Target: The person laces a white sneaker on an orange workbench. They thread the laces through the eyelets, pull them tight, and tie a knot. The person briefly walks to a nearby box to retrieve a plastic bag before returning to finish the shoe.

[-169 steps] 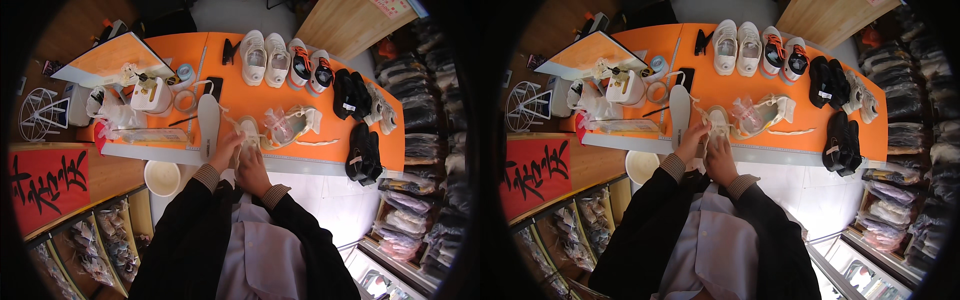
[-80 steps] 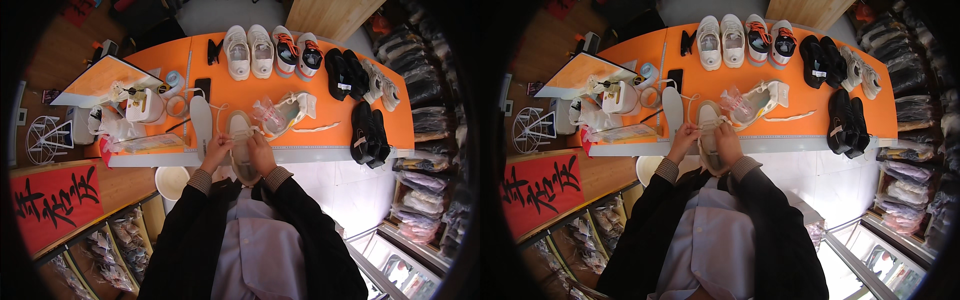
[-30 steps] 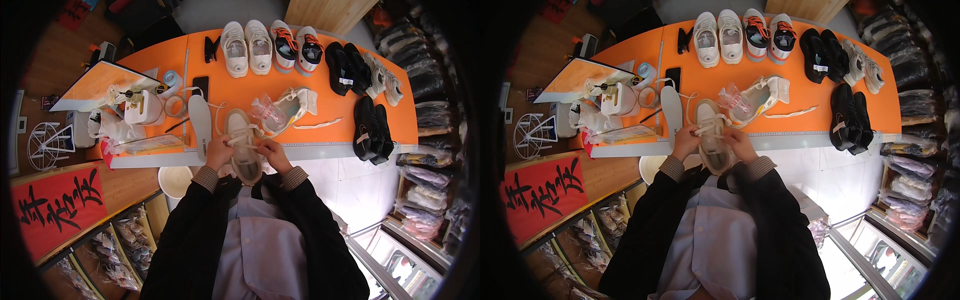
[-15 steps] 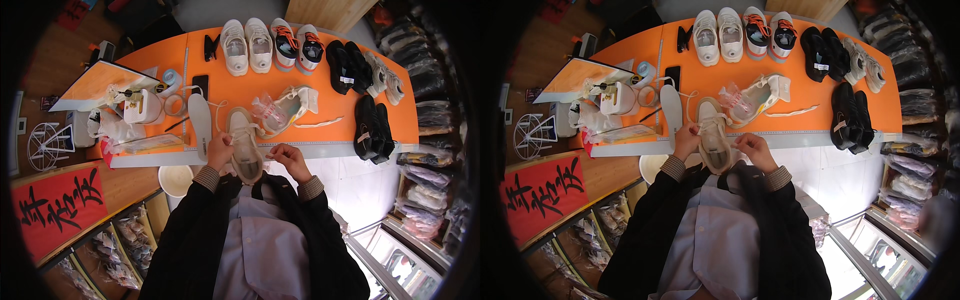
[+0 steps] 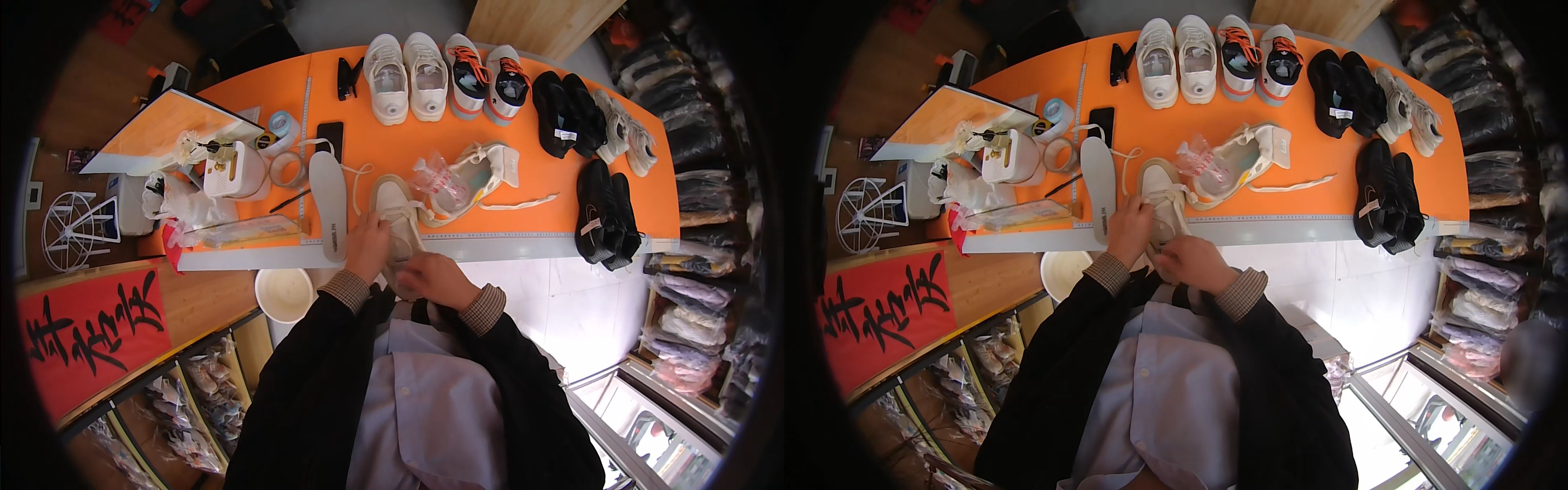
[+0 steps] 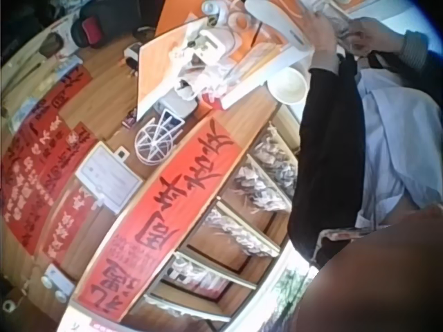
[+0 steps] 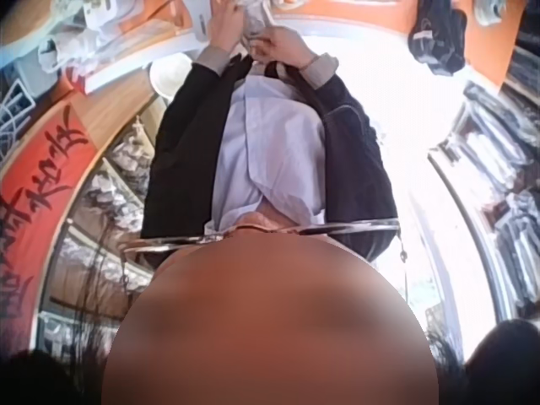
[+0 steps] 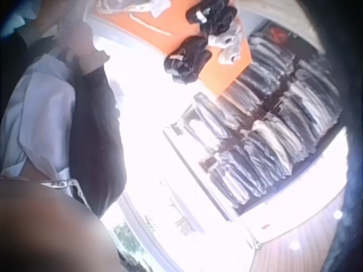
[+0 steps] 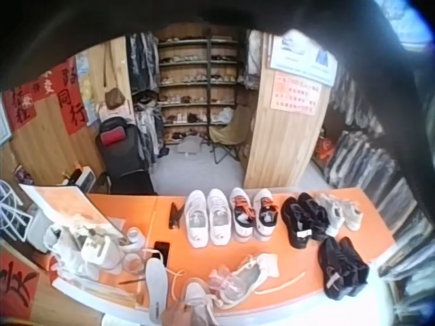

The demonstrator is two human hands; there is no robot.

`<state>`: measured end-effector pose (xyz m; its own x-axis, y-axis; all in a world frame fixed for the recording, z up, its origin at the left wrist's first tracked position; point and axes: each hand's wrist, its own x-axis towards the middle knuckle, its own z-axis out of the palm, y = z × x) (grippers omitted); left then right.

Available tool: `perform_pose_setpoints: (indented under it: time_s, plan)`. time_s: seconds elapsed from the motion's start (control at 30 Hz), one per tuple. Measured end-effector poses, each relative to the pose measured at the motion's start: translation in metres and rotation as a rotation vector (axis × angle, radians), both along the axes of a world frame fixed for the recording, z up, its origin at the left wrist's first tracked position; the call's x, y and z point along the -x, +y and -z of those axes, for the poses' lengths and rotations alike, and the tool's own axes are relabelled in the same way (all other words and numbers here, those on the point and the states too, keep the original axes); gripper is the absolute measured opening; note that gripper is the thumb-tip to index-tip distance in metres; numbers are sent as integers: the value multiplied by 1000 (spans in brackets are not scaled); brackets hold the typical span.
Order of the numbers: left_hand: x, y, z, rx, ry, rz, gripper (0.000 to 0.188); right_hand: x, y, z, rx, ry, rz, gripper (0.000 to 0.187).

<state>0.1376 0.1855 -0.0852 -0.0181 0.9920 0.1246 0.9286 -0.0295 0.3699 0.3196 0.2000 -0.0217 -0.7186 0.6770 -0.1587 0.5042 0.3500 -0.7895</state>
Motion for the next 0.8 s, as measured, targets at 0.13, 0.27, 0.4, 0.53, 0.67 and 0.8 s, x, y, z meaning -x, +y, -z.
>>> perform_pose_setpoints:
  time_s: [0.13,0.27,0.4,0.53,0.67,0.8]
  plan:
    - [-2,4,8,72,-253,-212,15,18,8,30,-200,-3,260,27]
    - [22,20,14,417,-498,-177,19,35,10,60,-376,-132,204,29]
    - [17,27,-5,566,-628,-241,19,41,14,76,-489,-101,247,16]
    - [7,9,7,211,-493,-265,18,28,20,66,-584,-12,113,15]
    - [2,3,14,118,-542,-374,14,14,19,56,-580,-145,-38,16]
    - [2,3,14,139,-530,-417,16,8,17,52,-622,-135,-99,14]
